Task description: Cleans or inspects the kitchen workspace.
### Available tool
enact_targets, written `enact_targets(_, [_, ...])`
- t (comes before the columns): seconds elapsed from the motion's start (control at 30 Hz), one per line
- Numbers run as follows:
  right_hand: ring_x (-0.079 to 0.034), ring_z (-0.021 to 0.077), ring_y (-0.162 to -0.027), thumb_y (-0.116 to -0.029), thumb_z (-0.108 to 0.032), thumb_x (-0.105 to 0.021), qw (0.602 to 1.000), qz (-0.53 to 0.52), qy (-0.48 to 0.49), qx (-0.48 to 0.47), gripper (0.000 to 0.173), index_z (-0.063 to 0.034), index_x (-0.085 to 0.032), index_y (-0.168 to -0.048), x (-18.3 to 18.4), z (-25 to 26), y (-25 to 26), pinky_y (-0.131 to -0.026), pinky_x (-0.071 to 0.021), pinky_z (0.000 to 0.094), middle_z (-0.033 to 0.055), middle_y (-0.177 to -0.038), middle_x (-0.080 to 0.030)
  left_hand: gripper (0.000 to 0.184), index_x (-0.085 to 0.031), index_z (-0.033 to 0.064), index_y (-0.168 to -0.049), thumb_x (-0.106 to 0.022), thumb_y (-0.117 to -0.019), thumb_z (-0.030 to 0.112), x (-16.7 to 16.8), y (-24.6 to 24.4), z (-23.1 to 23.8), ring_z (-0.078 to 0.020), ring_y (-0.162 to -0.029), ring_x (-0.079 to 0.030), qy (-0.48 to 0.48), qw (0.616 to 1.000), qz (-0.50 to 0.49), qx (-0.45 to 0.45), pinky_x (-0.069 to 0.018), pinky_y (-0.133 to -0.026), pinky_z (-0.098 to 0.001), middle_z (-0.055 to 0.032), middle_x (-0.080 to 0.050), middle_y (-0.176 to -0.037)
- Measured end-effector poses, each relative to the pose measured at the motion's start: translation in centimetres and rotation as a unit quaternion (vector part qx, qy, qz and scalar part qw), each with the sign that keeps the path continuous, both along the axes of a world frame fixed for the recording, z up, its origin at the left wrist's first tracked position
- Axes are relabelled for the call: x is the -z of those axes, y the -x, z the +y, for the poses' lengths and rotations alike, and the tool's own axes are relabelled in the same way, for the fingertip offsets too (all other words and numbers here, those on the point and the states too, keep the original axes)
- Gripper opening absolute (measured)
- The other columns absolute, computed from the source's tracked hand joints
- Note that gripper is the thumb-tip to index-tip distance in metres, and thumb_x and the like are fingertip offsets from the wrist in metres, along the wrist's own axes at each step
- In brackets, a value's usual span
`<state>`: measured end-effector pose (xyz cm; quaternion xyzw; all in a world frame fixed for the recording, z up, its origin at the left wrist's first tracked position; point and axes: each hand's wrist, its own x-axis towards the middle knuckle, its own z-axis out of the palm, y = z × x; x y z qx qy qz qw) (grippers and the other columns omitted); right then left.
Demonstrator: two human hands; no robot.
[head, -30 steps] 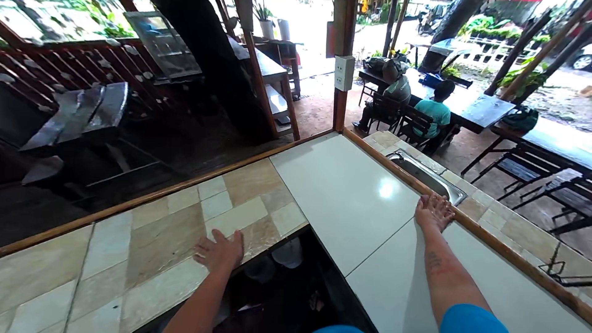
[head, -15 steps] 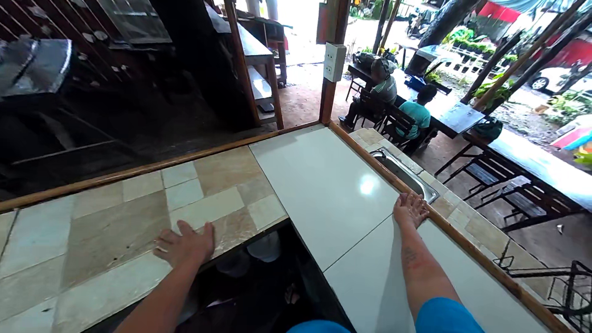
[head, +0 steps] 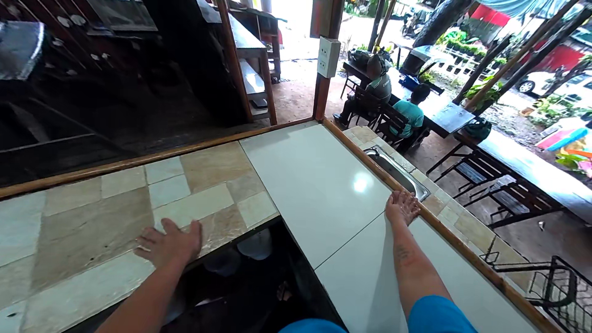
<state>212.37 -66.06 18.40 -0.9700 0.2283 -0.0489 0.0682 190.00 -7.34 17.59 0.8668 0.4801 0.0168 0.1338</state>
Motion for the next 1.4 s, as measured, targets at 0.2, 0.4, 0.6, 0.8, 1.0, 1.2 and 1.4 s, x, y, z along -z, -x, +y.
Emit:
enact_targets(0.2, [-0.007, 0.037, -0.158, -0.1087, -0.049, -0.023, 1.0, -0.002, 0.005, -0.003, 0.069, -0.0098, -0.015, -0.165, -0.07, 0.15, -0.02, -0.123, -0.0021, 0.063, 0.0182, -0.171, -0.009, 0.093, -0.017, 0.0064, -0.164, -0.034, -0.099, 0.071, -0.08, 0.06, 0.12, -0.0517, -0.154, -0.008, 0.0, 1.0, 0.003, 0.003, -0.0062, -0.12, -0.0704, -0.0342, -0.008, -0.165])
enact_targets(0.4, [-0.007, 0.0379, -0.158, -0.1084, -0.049, -0.024, 1.0, -0.004, 0.0, -0.005, 0.07, -0.0092, -0.015, -0.165, -0.14, 0.1, 0.06, -0.123, -0.0026, 0.064, 0.0197, -0.171, -0.009, 0.093, -0.018, 0.0052, -0.163, -0.034, -0.0991, 0.071, -0.28, 0.19, 0.01, -0.0534, -0.153, -0.008, 0.0, 1.0, -0.002, 0.01, -0.0063, -0.119, -0.0716, -0.0358, -0.009, -0.164])
enact_targets(0.6, [-0.007, 0.0371, -0.158, -0.1084, -0.049, -0.025, 1.0, 0.003, -0.002, -0.003, 0.069, -0.0106, -0.015, -0.165, -0.3, 0.18, 0.12, -0.123, -0.0028, 0.0639, 0.0182, -0.171, -0.009, 0.093, -0.017, 0.0055, -0.163, -0.035, -0.099, 0.071, -0.58, 0.15, -0.15, -0.0526, -0.153, -0.007, 0.008, 1.0, -0.005, 0.006, -0.005, -0.12, -0.0708, -0.0354, -0.007, -0.165])
enact_targets(0.8, [-0.008, 0.0361, -0.158, -0.1083, -0.049, -0.024, 1.0, 0.001, 0.002, 0.002, 0.069, -0.0117, -0.015, -0.165, -0.2, 0.27, 0.02, -0.123, -0.0027, 0.0629, 0.0168, -0.171, -0.01, 0.093, -0.018, 0.0059, -0.163, -0.033, -0.0988, 0.072, -0.3, 0.08, 0.05, -0.0527, -0.153, -0.007, 0.003, 1.0, -0.001, 0.003, -0.0054, -0.12, -0.0702, -0.0353, -0.008, -0.165])
enact_targets(1.0, [-0.008, 0.0362, -0.158, -0.1085, -0.05, -0.022, 1.0, 0.002, 0.012, 0.003, 0.069, -0.0104, -0.014, -0.165, 0.04, 0.23, -0.13, -0.123, -0.003, 0.0632, 0.0173, -0.171, -0.01, 0.092, -0.018, 0.0054, -0.163, -0.034, -0.0995, 0.07, -0.59, 0.04, -0.05, -0.0528, -0.153, -0.007, 0.007, 1.0, 0.003, 0.003, -0.0052, -0.12, -0.07, -0.0356, -0.007, -0.165])
enact_targets(1.2, [-0.009, 0.0357, -0.158, -0.1084, -0.05, -0.023, 1.0, 0.004, 0.016, 0.006, 0.07, -0.0106, -0.015, -0.165, 0.04, 0.32, -0.14, -0.123, -0.0034, 0.0628, 0.0166, -0.171, -0.01, 0.093, -0.018, 0.0053, -0.163, -0.034, -0.0991, 0.071, -0.3, 0.05, 0.05, -0.0526, -0.153, -0.008, 0.002, 1.0, 0.006, 0.003, -0.0056, -0.12, -0.0701, -0.0356, -0.008, -0.165])
enact_targets(1.4, [-0.008, 0.0371, -0.158, -0.1083, -0.051, -0.024, 1.0, -0.003, 0.007, 0.0, 0.071, -0.0079, -0.015, -0.165, -0.11, 0.35, 0.15, -0.123, -0.0027, 0.0641, 0.0191, -0.171, -0.009, 0.093, -0.019, 0.0047, -0.163, -0.035, -0.0988, 0.07, -0.18, 0.16, 0.22, -0.0538, -0.153, -0.006, 0.007, 1.0, -0.012, 0.008, -0.0047, -0.119, -0.0711, -0.0362, -0.006, -0.165])
